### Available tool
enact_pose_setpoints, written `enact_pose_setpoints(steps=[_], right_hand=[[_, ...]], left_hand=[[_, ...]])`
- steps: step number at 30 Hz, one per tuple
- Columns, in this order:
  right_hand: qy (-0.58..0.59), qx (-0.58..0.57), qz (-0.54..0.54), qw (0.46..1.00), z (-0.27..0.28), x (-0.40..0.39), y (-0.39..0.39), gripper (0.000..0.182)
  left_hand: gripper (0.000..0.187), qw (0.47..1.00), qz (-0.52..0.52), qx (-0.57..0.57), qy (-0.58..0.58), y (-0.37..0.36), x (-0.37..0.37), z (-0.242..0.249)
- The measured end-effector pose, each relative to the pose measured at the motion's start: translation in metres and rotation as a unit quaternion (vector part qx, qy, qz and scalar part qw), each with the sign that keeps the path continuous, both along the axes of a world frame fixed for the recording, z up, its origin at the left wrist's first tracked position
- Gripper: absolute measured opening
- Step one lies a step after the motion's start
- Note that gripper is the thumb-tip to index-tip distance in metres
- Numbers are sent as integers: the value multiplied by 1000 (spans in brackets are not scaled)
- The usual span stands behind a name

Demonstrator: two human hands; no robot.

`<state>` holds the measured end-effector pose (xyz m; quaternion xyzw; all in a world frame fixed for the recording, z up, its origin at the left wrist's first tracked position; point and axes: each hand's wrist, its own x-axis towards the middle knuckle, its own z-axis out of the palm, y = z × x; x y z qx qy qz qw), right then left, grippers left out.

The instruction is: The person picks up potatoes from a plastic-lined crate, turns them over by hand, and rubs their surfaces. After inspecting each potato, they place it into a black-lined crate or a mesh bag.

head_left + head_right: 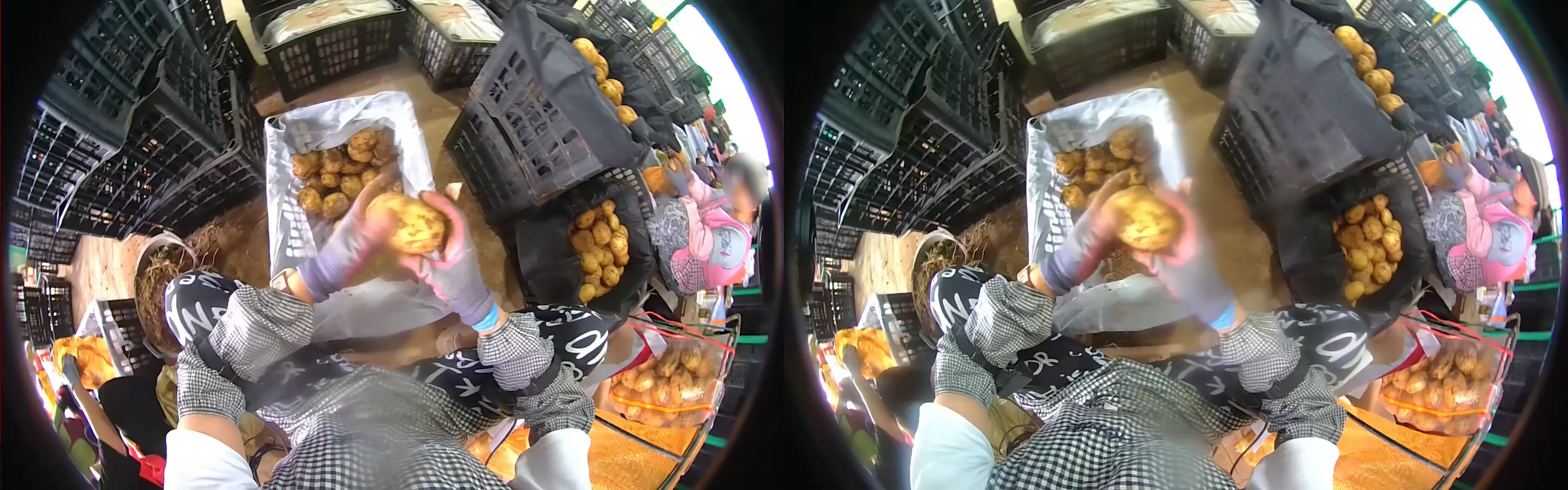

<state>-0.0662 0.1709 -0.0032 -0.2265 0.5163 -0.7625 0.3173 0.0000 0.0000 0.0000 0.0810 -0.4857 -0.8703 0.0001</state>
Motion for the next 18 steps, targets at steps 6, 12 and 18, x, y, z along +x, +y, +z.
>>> enact_pose_setpoints(steps=[6,12,18], right_hand=[[229,137,-25,963,-6,-5,-5,109],[446,182,-48,875,-10,-14,-2,104],[365,165,-25,916,5,-30,5,83]], left_hand=[[86,967,54,-234,88,-12,6,-13],[72,998,-11,-37,43,-23,11,-17],[89,997,-49,63,3,-15,13,12]])
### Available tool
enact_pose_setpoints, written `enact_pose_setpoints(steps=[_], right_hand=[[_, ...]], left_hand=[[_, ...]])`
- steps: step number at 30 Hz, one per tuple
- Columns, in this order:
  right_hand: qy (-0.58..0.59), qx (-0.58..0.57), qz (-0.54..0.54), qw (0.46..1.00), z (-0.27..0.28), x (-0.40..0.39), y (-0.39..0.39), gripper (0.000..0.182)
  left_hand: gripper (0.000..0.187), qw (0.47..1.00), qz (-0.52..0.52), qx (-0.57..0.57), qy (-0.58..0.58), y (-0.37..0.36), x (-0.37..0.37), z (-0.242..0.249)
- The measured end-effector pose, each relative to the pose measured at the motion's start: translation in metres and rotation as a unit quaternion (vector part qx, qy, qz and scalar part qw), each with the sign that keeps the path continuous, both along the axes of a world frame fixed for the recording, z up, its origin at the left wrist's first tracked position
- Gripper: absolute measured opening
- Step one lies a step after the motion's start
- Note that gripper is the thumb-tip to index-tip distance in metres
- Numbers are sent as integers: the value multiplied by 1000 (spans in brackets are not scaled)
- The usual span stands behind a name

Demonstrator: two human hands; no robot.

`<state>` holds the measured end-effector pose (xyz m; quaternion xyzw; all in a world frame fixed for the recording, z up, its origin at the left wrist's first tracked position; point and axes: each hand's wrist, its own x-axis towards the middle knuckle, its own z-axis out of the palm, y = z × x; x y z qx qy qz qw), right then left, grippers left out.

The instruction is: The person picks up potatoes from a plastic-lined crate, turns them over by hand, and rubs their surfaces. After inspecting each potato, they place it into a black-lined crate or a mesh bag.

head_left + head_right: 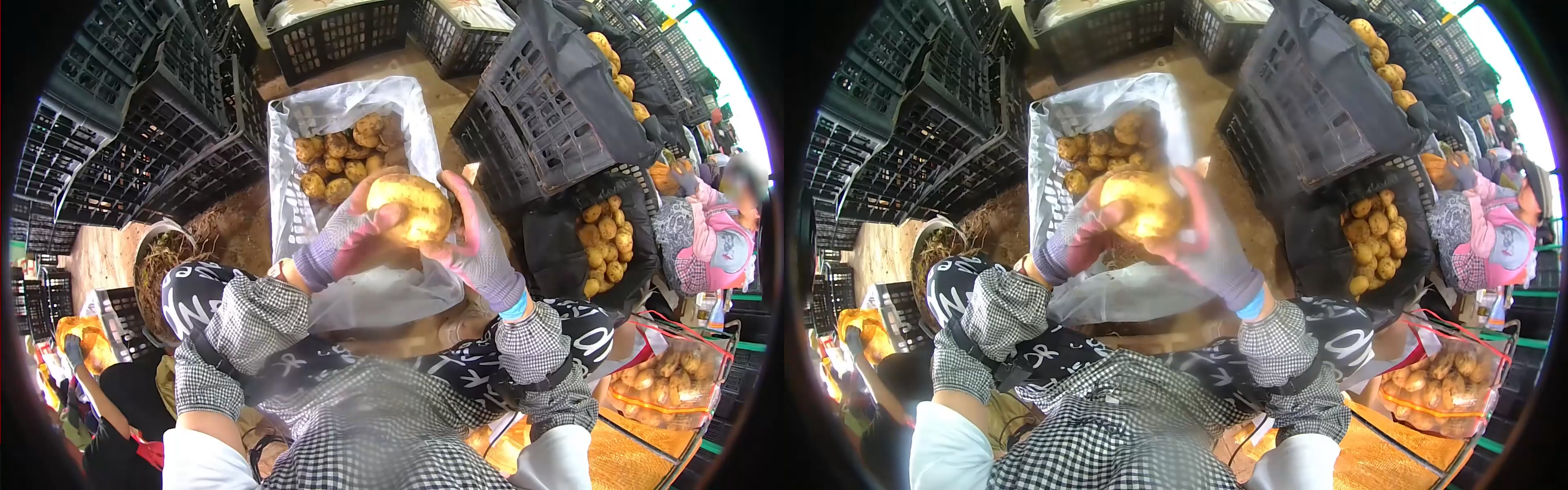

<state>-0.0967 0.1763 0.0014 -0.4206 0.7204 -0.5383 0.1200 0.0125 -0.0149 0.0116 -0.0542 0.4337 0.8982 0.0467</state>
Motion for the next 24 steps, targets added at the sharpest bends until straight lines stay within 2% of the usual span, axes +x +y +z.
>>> enact_pose_setpoints(steps=[2,3,4,5,6,9,12,14,15,17,19,20,23,24], right_hand=[[-113,-8,20,993,-5,4,2,81],[-170,-14,27,985,-9,5,3,81],[-77,-9,17,997,-12,4,6,67],[-159,-10,-15,987,-14,5,8,63],[-240,-12,-47,970,-15,6,8,59],[-219,-138,-73,963,-25,9,-1,47],[-158,-90,-96,979,-20,2,3,48],[-84,-39,-140,986,-19,2,1,54],[-98,-31,-127,987,-13,6,-2,52],[-131,15,-89,987,9,17,-6,48],[-93,43,-83,991,6,27,-10,43],[8,43,-57,997,-1,28,-11,42],[-4,16,-34,999,0,30,-14,43],[-59,15,-54,997,2,26,-17,45]], left_hand=[[91,998,3,-39,57,-4,1,-14],[90,998,1,-31,47,-4,2,-14],[90,999,-1,-23,36,-3,2,-15],[89,1000,-1,-14,25,-1,2,-16],[94,998,-15,56,1,1,2,-10],[100,996,-9,88,-12,7,3,-2],[101,990,63,-122,4,3,-5,-16],[100,968,78,-239,21,0,-7,-24],[100,951,84,-296,30,0,-8,-26],[97,950,83,-299,31,6,-8,-26],[94,941,68,-329,32,7,-7,-28],[94,932,55,-357,32,4,-8,-29],[91,905,49,-423,-4,3,-7,-22],[90,906,50,-421,-13,3,-7,-17]])
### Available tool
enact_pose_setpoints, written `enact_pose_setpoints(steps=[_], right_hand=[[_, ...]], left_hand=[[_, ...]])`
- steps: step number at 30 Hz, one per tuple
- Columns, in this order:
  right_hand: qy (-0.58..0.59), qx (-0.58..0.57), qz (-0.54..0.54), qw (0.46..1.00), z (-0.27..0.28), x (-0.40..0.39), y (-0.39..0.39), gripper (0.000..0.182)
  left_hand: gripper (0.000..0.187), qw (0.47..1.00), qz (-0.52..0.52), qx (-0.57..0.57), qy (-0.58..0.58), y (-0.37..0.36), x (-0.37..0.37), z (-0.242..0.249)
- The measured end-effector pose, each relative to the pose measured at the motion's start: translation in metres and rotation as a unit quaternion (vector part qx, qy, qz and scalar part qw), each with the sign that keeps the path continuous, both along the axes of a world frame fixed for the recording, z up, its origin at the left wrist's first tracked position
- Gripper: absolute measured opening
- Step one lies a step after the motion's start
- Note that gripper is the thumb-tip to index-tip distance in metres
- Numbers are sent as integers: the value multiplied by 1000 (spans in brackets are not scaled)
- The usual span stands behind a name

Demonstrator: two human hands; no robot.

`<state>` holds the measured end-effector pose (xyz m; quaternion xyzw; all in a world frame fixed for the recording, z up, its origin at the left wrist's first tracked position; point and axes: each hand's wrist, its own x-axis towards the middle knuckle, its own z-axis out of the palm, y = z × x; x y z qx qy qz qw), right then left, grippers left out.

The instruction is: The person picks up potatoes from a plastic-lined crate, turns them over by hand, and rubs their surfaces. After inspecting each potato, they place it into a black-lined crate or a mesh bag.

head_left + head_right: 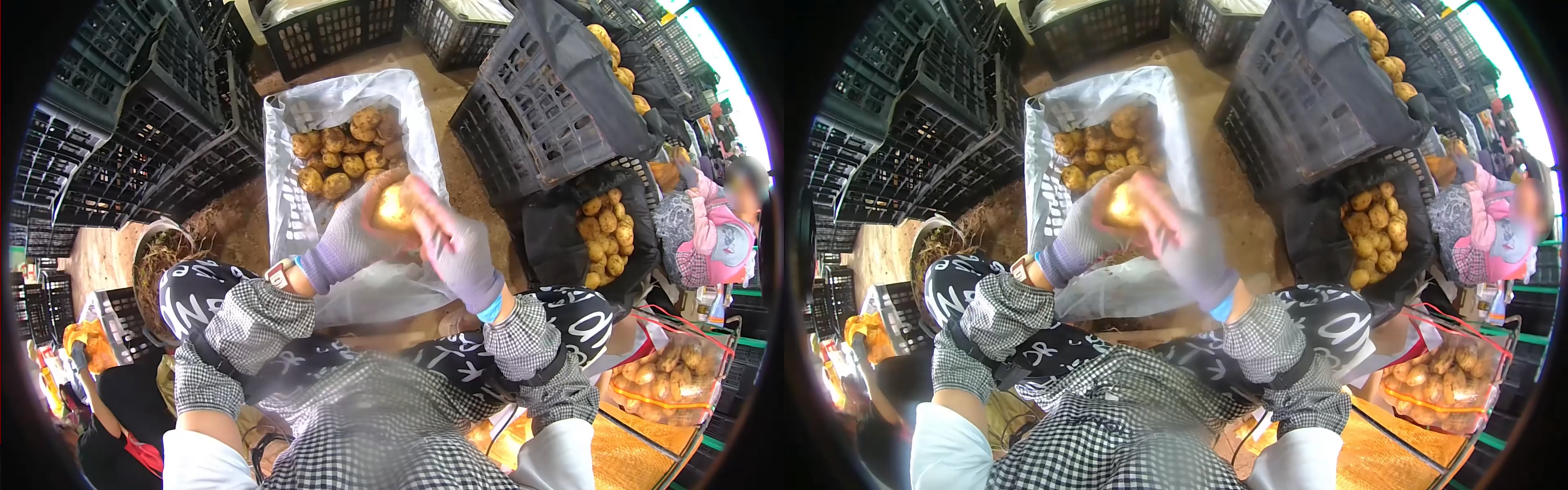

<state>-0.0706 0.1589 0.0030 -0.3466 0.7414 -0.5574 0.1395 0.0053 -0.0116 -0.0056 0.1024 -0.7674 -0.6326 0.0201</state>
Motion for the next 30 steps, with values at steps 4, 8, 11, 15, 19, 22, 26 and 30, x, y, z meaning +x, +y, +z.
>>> enact_pose_setpoints(steps=[4,8,11,15,19,22,26,30], right_hand=[[37,12,11,999,-4,-5,0,46],[92,-28,-21,995,-8,-12,0,44],[114,16,-28,993,-7,-28,4,51],[132,36,28,990,1,2,-10,57],[-265,37,92,959,22,0,-5,66],[-302,0,74,951,-5,-6,2,59],[-369,0,26,929,-13,-9,4,60],[-120,15,25,992,-43,-14,6,64]], left_hand=[[86,999,11,34,5,-3,-3,6],[75,989,69,122,47,3,3,-4],[62,969,106,211,67,3,4,-5],[43,986,143,73,40,-10,3,-24],[47,983,156,77,-64,-22,2,-3],[55,982,98,161,33,-20,2,3],[95,988,-36,103,109,-9,1,-6],[80,971,-11,233,57,-3,3,-7]])
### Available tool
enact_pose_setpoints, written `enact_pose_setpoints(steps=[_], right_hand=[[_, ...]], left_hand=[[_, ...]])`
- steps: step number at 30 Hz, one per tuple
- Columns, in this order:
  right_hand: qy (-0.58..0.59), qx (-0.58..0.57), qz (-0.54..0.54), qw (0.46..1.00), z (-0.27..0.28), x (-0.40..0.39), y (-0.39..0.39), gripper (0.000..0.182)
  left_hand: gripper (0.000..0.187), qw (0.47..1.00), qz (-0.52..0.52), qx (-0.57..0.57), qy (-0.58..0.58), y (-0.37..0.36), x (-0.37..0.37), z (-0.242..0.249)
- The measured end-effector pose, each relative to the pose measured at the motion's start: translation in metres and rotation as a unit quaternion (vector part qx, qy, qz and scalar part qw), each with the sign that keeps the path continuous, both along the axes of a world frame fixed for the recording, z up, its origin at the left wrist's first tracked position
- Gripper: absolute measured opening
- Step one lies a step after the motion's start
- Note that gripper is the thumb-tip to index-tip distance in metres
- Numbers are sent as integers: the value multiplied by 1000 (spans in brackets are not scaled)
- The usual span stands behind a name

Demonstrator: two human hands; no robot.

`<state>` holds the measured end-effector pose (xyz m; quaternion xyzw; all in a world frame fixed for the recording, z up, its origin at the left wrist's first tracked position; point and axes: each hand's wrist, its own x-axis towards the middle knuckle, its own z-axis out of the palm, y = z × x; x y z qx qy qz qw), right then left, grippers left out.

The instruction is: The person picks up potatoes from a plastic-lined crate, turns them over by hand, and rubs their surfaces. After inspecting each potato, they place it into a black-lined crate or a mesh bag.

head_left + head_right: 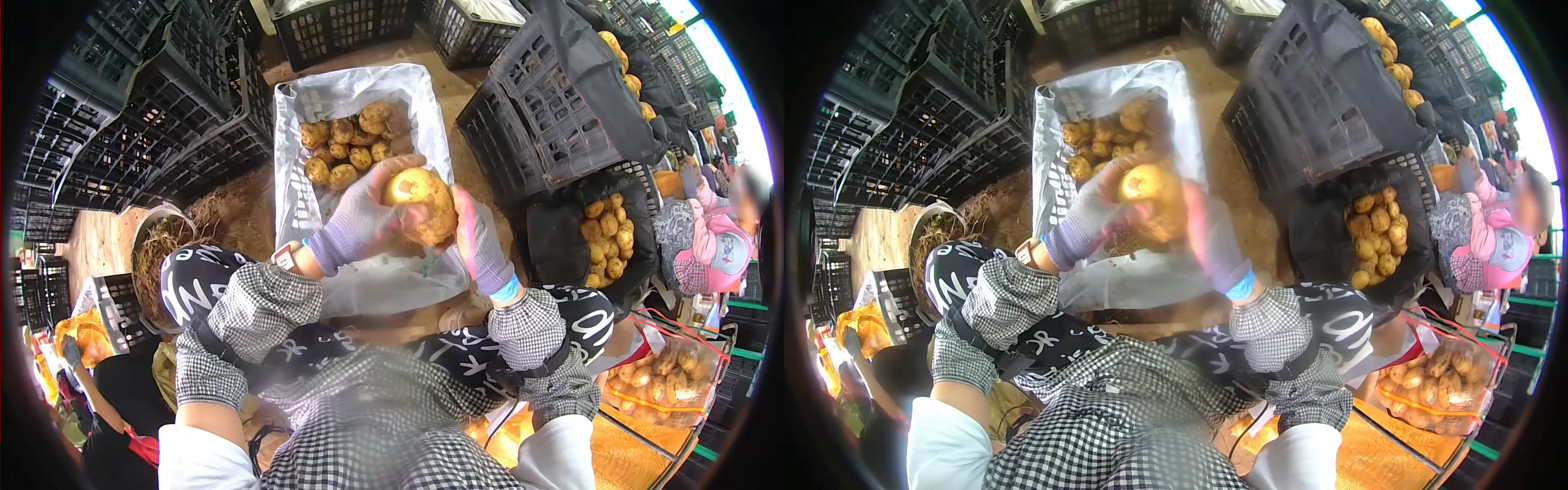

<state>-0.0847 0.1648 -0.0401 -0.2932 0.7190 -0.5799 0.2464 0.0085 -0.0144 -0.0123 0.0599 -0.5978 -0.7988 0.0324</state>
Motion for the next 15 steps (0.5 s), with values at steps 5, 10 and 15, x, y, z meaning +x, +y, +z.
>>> enact_pose_setpoints(steps=[5,10,15], right_hand=[[-114,24,43,992,48,10,-11,66],[-233,35,17,972,55,5,-4,64],[79,-28,-87,993,34,-9,1,50]], left_hand=[[57,983,41,129,-121,-13,2,12],[66,994,-42,72,-74,-17,5,12],[84,961,-35,265,-64,-6,10,17]])
